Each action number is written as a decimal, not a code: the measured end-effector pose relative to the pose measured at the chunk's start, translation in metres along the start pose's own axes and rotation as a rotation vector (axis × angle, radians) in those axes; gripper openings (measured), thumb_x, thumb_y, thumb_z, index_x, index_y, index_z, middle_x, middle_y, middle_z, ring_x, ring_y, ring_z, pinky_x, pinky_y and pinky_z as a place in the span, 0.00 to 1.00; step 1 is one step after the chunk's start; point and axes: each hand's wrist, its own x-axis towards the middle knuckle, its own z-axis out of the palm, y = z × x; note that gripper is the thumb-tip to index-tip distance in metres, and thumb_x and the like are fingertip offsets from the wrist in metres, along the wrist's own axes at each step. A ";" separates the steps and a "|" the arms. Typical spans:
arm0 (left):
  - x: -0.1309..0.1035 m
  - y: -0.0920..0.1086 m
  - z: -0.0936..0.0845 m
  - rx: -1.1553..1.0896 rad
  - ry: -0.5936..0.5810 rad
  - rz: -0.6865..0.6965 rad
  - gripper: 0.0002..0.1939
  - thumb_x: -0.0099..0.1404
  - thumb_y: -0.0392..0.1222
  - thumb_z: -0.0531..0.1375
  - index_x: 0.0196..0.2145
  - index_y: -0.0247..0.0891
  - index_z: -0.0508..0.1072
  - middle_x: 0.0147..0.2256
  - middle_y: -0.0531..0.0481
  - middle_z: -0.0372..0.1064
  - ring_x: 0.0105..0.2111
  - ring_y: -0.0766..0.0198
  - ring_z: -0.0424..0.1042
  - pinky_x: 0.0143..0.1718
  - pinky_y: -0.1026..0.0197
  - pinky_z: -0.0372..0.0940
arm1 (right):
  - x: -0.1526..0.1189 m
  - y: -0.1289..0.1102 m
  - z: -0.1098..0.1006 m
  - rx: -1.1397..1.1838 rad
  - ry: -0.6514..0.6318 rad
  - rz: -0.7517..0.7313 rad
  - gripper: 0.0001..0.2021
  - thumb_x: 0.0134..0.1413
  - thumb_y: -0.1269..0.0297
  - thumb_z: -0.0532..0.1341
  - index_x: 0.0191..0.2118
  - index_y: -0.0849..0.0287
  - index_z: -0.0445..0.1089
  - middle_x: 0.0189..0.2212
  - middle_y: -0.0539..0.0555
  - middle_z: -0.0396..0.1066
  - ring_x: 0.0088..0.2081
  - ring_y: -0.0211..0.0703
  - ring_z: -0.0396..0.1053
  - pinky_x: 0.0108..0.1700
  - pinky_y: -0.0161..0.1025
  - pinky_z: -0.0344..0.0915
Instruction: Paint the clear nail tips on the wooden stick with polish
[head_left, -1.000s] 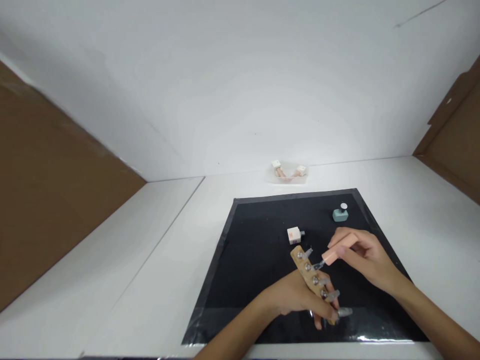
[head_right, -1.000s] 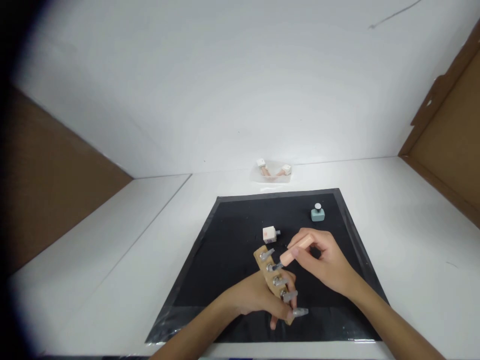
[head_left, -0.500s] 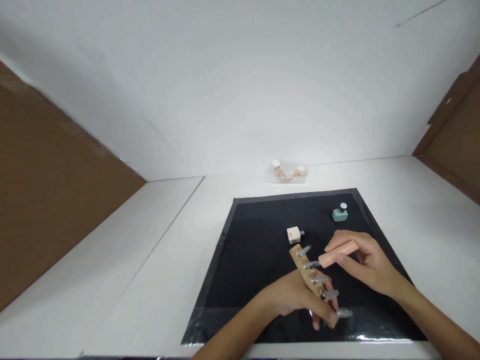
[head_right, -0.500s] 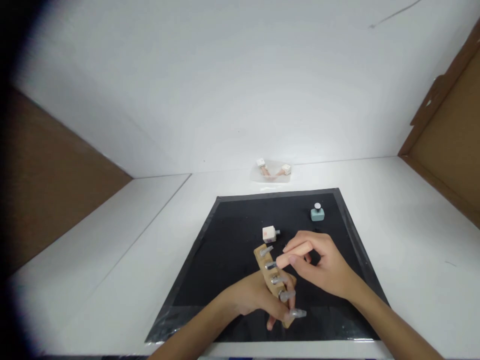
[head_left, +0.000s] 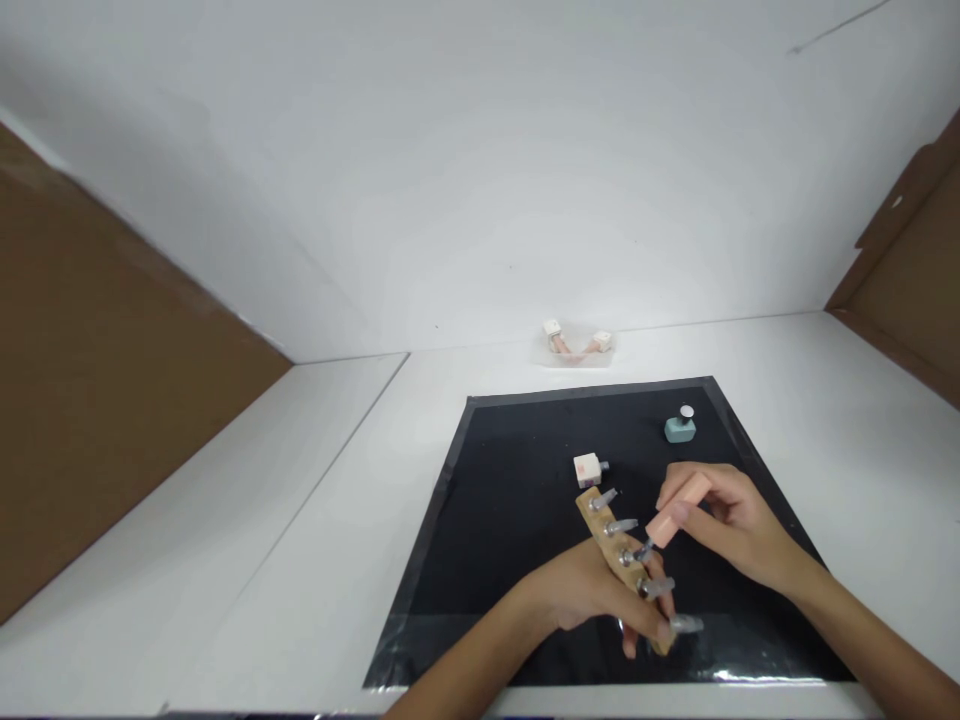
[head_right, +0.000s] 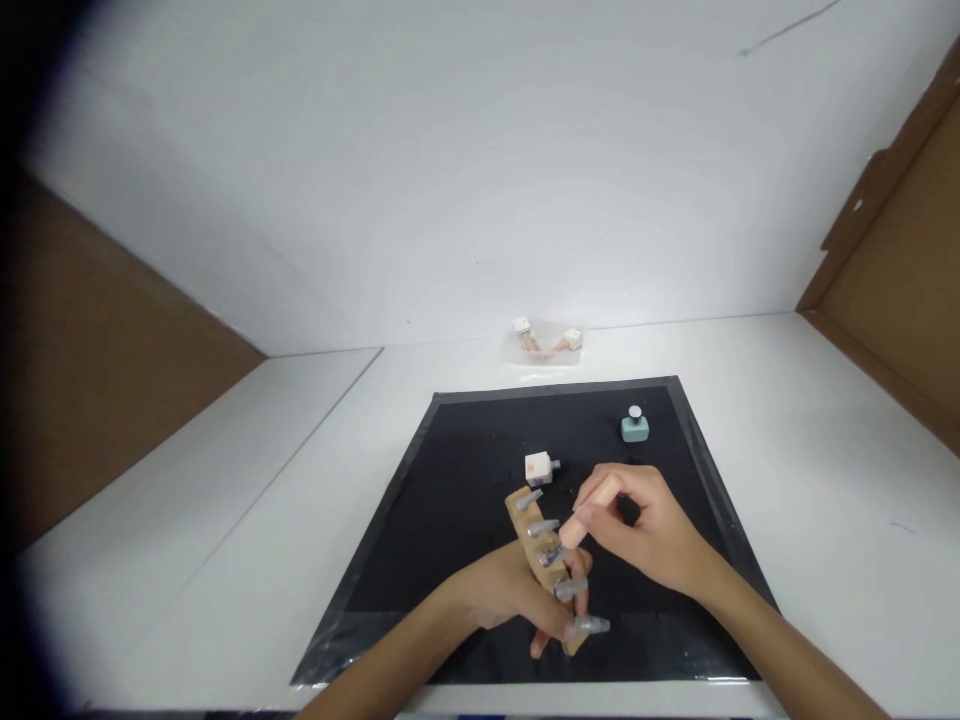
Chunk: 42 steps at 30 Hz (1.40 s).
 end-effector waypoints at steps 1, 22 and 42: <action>0.000 -0.001 0.000 0.001 0.000 0.000 0.08 0.36 0.34 0.66 0.18 0.32 0.70 0.18 0.57 0.68 0.15 0.74 0.64 0.13 0.71 0.60 | 0.000 0.000 0.000 0.000 0.003 0.000 0.15 0.58 0.59 0.56 0.24 0.60 0.71 0.23 0.52 0.72 0.23 0.37 0.66 0.22 0.33 0.60; 0.001 0.000 0.000 -0.005 0.016 -0.007 0.08 0.36 0.33 0.65 0.18 0.32 0.70 0.18 0.57 0.68 0.15 0.74 0.64 0.12 0.71 0.59 | 0.000 0.000 0.000 0.020 -0.020 -0.003 0.15 0.58 0.57 0.57 0.25 0.59 0.71 0.22 0.51 0.70 0.21 0.36 0.65 0.22 0.32 0.59; -0.001 0.001 0.002 0.011 0.017 -0.017 0.09 0.35 0.35 0.66 0.17 0.32 0.70 0.18 0.57 0.67 0.15 0.74 0.63 0.13 0.70 0.60 | -0.001 0.003 0.002 0.078 0.012 0.048 0.16 0.58 0.58 0.57 0.23 0.60 0.71 0.23 0.52 0.72 0.23 0.37 0.67 0.24 0.33 0.60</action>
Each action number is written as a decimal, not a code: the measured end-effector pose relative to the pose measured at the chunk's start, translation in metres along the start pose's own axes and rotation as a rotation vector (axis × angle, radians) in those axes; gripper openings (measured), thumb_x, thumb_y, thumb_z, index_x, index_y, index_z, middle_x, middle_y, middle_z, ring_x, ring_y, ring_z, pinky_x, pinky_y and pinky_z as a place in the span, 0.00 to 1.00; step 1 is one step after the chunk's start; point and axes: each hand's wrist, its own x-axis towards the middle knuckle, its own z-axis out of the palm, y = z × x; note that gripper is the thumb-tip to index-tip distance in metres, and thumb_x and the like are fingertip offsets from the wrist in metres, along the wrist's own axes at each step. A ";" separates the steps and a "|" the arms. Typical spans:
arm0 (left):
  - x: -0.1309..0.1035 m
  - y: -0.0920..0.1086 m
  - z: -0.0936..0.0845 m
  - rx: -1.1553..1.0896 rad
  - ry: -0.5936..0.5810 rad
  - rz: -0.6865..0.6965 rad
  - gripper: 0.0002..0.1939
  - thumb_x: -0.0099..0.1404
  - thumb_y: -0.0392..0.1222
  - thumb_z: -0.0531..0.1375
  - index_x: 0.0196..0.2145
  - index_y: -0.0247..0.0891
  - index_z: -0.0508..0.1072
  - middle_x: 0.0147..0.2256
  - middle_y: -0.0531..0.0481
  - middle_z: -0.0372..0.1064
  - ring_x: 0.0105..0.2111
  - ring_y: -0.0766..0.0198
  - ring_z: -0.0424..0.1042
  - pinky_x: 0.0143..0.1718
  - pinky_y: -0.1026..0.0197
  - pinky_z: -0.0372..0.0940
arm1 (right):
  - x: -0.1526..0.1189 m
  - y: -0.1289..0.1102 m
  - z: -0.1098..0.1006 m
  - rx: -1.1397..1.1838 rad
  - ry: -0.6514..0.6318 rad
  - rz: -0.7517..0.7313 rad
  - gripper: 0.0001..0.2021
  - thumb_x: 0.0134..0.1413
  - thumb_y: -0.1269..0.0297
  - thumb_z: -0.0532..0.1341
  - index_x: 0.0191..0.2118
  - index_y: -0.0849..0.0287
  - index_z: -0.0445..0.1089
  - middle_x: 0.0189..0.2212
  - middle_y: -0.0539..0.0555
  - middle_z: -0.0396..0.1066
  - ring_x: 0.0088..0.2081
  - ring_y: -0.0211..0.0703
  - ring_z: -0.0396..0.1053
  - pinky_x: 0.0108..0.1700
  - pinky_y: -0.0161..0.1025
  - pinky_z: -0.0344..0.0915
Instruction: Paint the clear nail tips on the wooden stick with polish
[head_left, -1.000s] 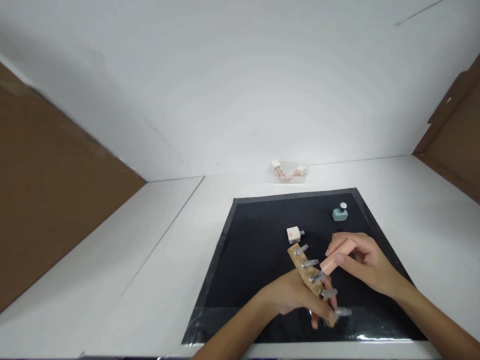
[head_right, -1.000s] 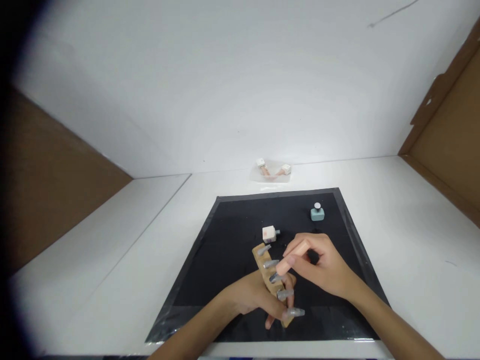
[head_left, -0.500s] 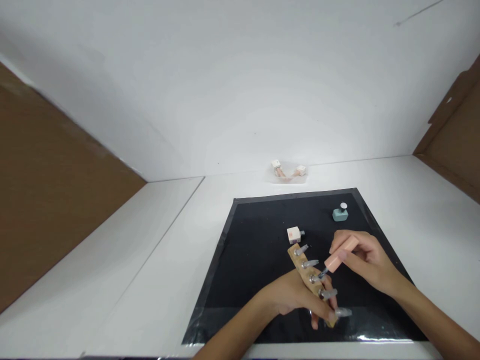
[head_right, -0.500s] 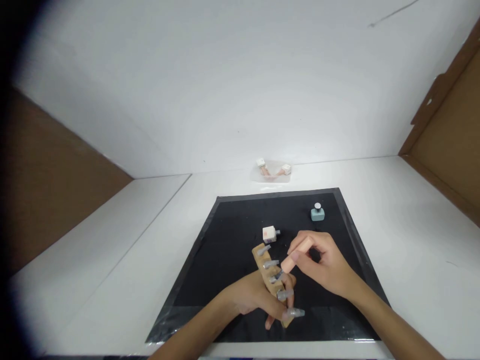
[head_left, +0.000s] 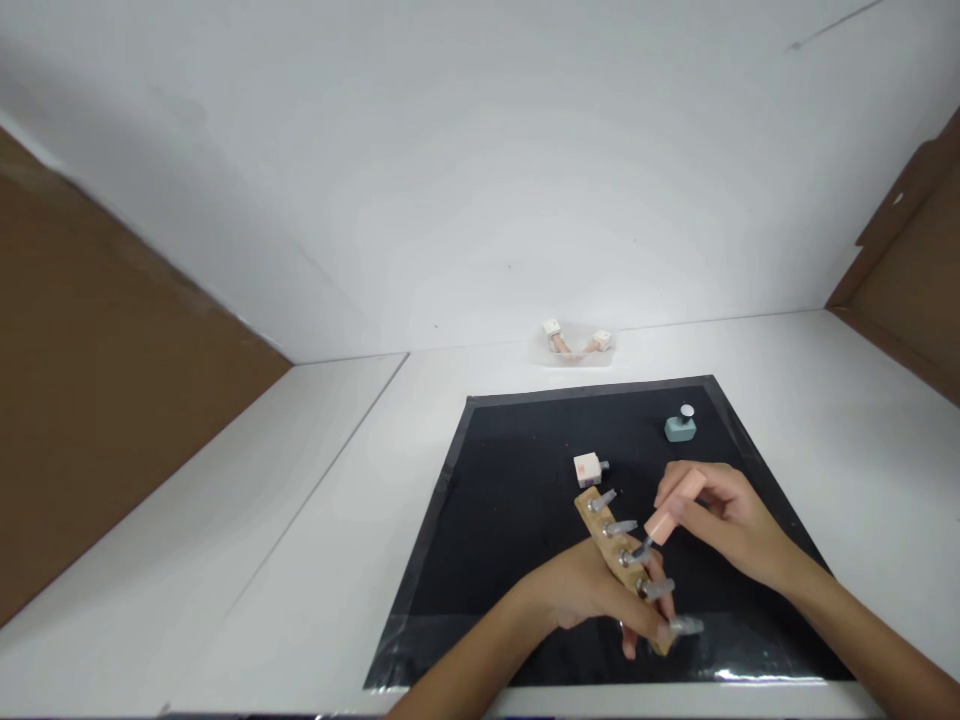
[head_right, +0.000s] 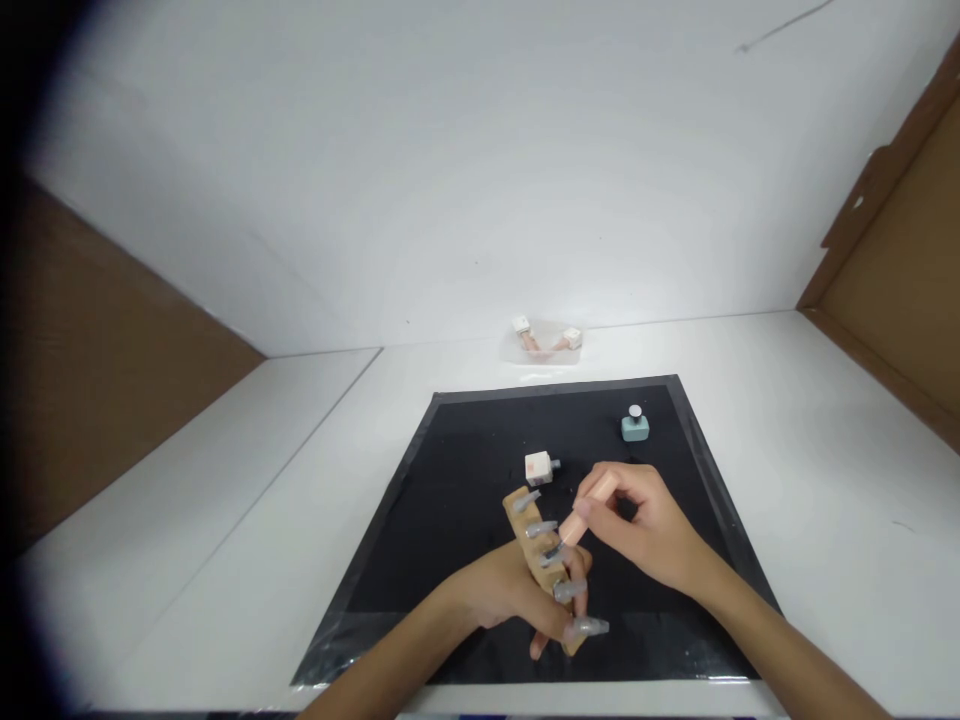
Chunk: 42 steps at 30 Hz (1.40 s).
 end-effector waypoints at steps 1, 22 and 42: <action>0.000 0.000 0.000 -0.001 -0.003 0.003 0.09 0.35 0.35 0.66 0.17 0.32 0.70 0.18 0.57 0.67 0.15 0.74 0.64 0.13 0.70 0.60 | 0.000 0.000 0.000 0.014 0.014 0.000 0.17 0.58 0.58 0.57 0.22 0.60 0.71 0.22 0.52 0.71 0.24 0.37 0.67 0.25 0.33 0.61; -0.003 0.006 -0.002 -0.007 -0.029 0.046 0.08 0.38 0.35 0.66 0.19 0.32 0.72 0.17 0.56 0.68 0.14 0.74 0.63 0.13 0.71 0.60 | 0.001 -0.006 -0.002 0.033 -0.137 -0.086 0.13 0.59 0.60 0.56 0.26 0.59 0.66 0.20 0.49 0.65 0.20 0.34 0.62 0.21 0.32 0.56; -0.004 0.003 -0.002 -0.016 -0.027 0.043 0.09 0.37 0.36 0.67 0.19 0.31 0.72 0.17 0.56 0.68 0.13 0.74 0.63 0.12 0.71 0.60 | 0.000 -0.003 -0.001 0.065 -0.083 -0.087 0.13 0.59 0.61 0.56 0.25 0.60 0.65 0.20 0.48 0.65 0.21 0.33 0.61 0.22 0.30 0.55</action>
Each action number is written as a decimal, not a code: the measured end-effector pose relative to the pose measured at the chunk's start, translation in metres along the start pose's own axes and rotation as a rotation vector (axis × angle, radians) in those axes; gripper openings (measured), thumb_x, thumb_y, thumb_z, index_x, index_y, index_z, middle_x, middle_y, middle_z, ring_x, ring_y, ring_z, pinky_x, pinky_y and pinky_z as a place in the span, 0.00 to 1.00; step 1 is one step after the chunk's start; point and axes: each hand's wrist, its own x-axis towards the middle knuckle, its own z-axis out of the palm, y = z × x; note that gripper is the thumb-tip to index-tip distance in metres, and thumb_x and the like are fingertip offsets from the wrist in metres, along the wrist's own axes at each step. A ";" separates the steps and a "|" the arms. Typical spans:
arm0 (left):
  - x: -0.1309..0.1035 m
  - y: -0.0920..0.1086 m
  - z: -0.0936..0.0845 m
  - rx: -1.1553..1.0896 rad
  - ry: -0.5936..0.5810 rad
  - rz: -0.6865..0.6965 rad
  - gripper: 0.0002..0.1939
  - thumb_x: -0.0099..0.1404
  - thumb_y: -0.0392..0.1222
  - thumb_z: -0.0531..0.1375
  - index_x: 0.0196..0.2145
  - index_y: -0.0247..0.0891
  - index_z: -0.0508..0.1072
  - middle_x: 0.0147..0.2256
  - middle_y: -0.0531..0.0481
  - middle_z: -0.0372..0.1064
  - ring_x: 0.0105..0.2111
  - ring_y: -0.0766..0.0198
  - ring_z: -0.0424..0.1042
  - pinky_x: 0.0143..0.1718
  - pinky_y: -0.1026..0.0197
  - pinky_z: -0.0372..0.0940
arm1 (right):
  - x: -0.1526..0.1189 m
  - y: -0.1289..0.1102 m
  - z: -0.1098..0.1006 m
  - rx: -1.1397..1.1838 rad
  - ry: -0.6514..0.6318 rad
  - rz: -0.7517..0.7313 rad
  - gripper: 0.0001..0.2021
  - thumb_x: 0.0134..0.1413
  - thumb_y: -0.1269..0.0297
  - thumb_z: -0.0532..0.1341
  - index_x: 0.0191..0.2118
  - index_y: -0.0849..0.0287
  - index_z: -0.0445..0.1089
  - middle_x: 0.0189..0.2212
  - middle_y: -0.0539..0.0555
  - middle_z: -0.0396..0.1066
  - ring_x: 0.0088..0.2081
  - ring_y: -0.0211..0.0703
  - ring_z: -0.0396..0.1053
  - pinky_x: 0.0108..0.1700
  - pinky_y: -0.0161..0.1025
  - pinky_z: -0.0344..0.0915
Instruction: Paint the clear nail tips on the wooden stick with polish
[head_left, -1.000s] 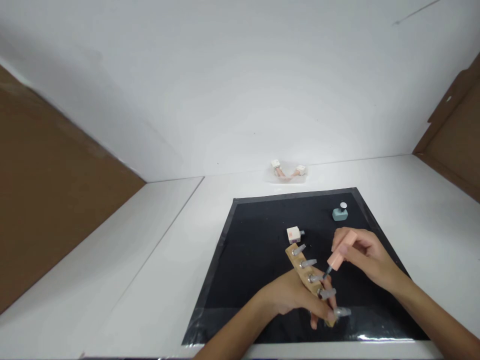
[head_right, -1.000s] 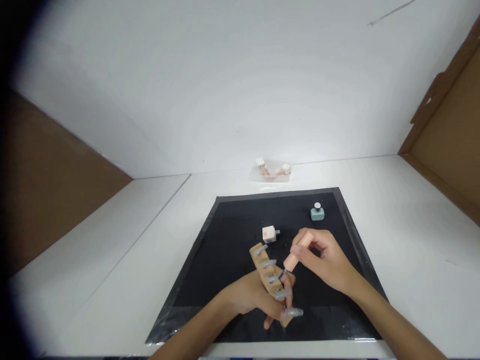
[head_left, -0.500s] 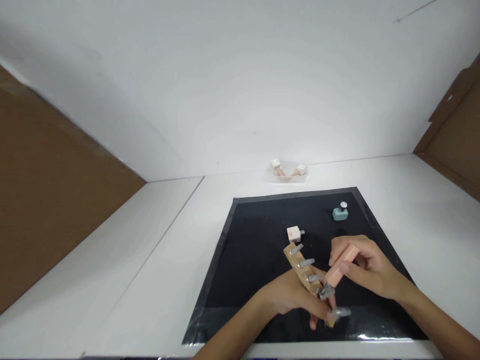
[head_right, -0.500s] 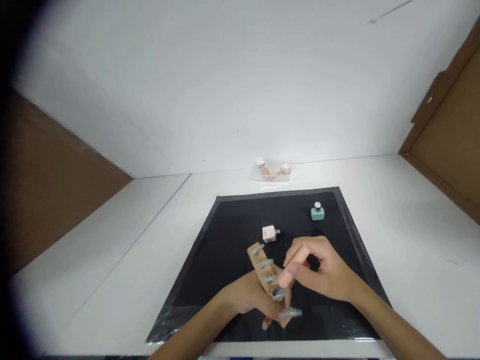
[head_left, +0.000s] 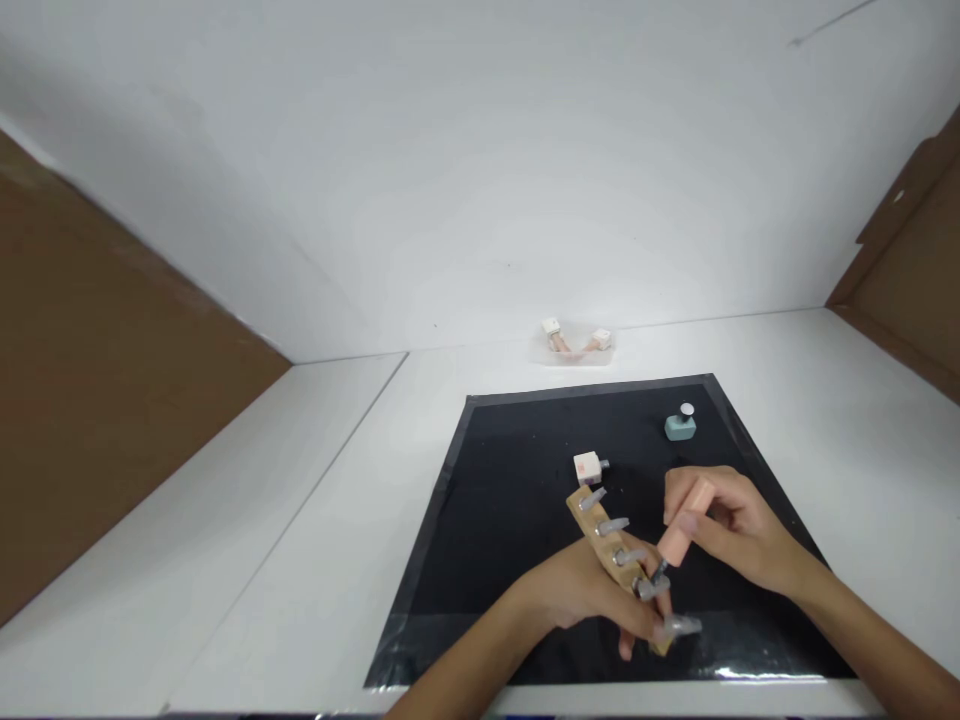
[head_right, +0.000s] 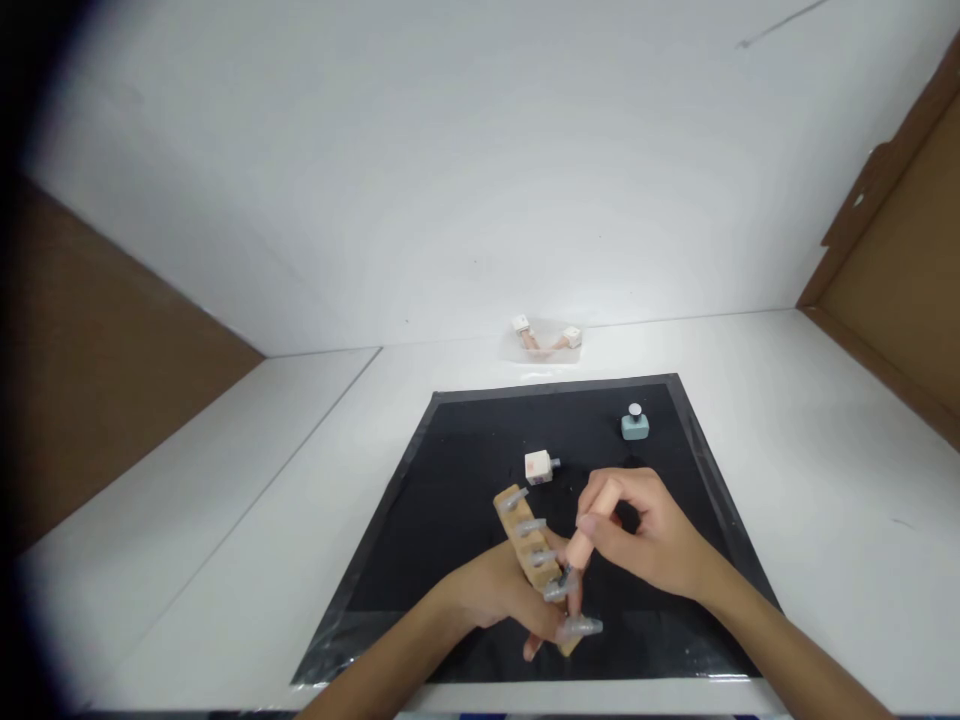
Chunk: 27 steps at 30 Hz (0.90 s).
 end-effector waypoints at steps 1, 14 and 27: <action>0.000 0.000 0.000 -0.004 -0.005 -0.001 0.09 0.37 0.36 0.67 0.19 0.31 0.72 0.17 0.56 0.68 0.13 0.74 0.63 0.12 0.71 0.60 | 0.000 0.000 0.000 0.000 0.001 -0.009 0.12 0.59 0.61 0.57 0.26 0.60 0.65 0.21 0.49 0.66 0.21 0.33 0.62 0.22 0.31 0.56; 0.000 0.003 0.000 -0.025 -0.020 0.017 0.08 0.38 0.35 0.67 0.19 0.31 0.72 0.17 0.56 0.68 0.14 0.74 0.63 0.12 0.72 0.60 | 0.001 0.000 0.000 -0.019 -0.036 -0.077 0.10 0.59 0.63 0.57 0.27 0.60 0.66 0.20 0.49 0.64 0.20 0.33 0.61 0.21 0.31 0.55; 0.001 0.001 -0.003 -0.116 -0.036 0.040 0.08 0.35 0.33 0.66 0.18 0.31 0.72 0.16 0.55 0.68 0.12 0.74 0.63 0.10 0.73 0.59 | 0.003 -0.005 0.003 -0.070 -0.001 -0.200 0.11 0.61 0.63 0.54 0.29 0.59 0.67 0.19 0.49 0.64 0.21 0.34 0.61 0.22 0.32 0.58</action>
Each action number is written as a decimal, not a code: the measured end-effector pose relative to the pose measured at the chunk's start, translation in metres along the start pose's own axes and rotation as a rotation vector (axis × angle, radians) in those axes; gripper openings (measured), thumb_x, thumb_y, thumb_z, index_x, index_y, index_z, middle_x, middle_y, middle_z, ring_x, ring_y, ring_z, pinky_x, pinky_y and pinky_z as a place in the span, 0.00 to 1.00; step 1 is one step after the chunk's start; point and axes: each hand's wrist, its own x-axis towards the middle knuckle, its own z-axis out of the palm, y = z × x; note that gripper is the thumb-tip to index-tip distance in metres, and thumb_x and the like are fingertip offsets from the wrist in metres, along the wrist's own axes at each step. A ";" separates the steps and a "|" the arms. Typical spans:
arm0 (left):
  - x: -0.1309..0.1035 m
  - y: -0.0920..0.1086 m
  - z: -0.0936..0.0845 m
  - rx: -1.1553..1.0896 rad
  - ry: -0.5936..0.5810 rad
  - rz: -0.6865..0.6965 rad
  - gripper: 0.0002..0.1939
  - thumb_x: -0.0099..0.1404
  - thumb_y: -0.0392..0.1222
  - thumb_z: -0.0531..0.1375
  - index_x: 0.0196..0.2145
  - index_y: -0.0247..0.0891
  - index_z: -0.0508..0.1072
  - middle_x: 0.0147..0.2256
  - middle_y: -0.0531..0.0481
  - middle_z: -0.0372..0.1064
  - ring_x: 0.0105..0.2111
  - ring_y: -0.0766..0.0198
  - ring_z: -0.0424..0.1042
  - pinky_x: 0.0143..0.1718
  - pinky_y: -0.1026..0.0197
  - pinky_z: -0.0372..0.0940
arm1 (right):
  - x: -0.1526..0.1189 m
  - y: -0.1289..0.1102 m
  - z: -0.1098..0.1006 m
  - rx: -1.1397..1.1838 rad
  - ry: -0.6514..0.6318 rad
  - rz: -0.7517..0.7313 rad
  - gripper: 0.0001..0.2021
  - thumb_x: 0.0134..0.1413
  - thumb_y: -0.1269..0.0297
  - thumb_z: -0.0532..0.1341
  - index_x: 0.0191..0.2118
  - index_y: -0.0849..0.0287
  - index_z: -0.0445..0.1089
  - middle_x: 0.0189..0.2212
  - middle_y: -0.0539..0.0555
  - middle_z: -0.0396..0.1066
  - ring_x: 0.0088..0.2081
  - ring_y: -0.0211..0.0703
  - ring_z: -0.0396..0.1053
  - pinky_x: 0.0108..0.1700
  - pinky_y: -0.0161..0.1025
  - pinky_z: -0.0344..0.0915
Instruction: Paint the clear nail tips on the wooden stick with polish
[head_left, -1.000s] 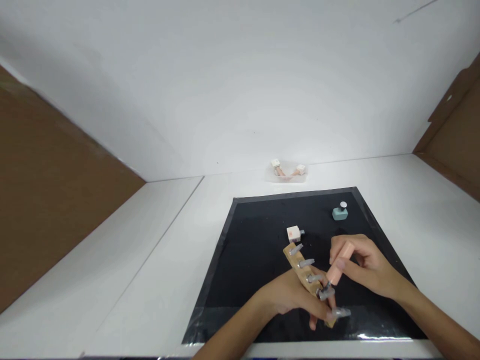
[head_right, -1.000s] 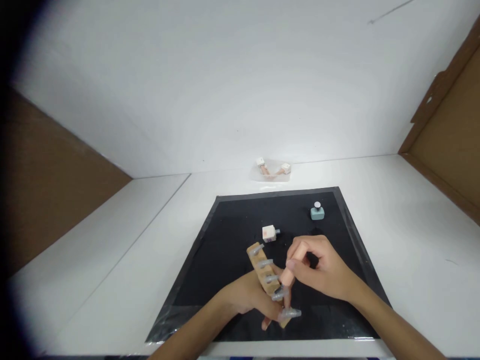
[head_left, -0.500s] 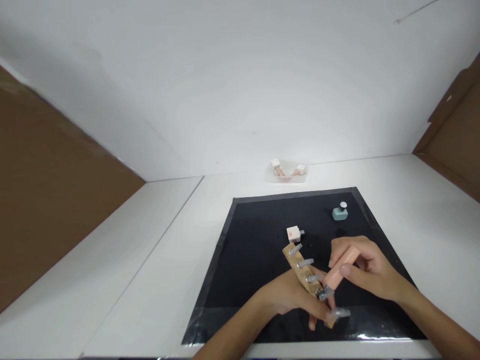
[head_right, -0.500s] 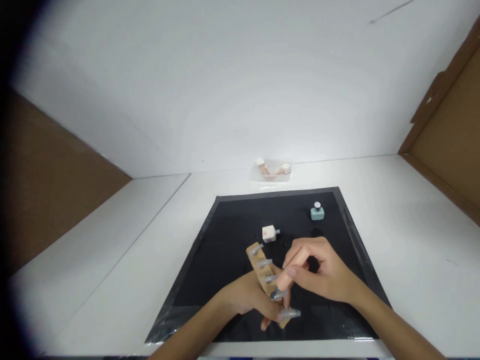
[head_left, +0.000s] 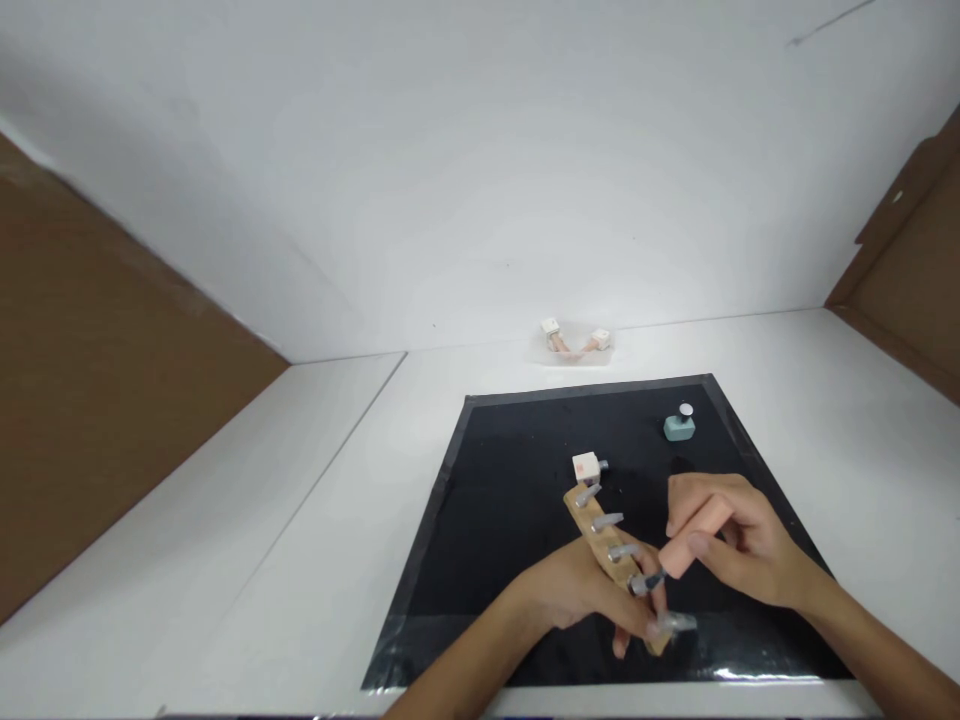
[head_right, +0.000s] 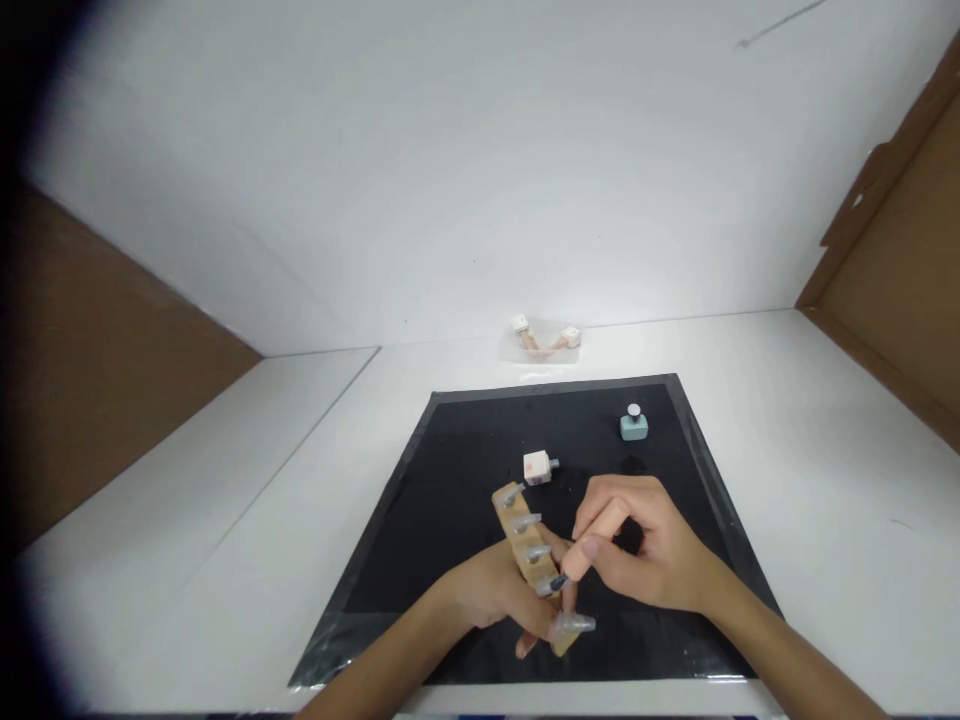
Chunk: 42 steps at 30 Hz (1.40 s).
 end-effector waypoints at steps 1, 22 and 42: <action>0.000 0.000 0.000 -0.003 0.006 -0.002 0.08 0.35 0.33 0.67 0.18 0.31 0.72 0.16 0.55 0.68 0.12 0.74 0.63 0.09 0.73 0.59 | 0.000 0.000 0.000 0.006 0.007 -0.004 0.11 0.61 0.62 0.54 0.30 0.59 0.67 0.19 0.49 0.64 0.21 0.34 0.61 0.22 0.32 0.58; 0.001 -0.002 0.000 0.019 0.104 0.088 0.12 0.35 0.36 0.70 0.18 0.31 0.70 0.17 0.55 0.68 0.14 0.73 0.64 0.11 0.72 0.61 | -0.003 0.005 -0.002 0.133 0.064 0.126 0.15 0.59 0.58 0.56 0.24 0.59 0.65 0.17 0.49 0.64 0.20 0.35 0.60 0.21 0.33 0.55; 0.001 -0.001 0.002 -0.011 0.114 0.086 0.10 0.36 0.33 0.68 0.18 0.31 0.70 0.17 0.56 0.67 0.14 0.74 0.64 0.10 0.74 0.60 | -0.005 0.003 -0.003 0.104 0.029 0.102 0.13 0.59 0.64 0.57 0.23 0.59 0.64 0.19 0.50 0.69 0.20 0.35 0.62 0.21 0.32 0.57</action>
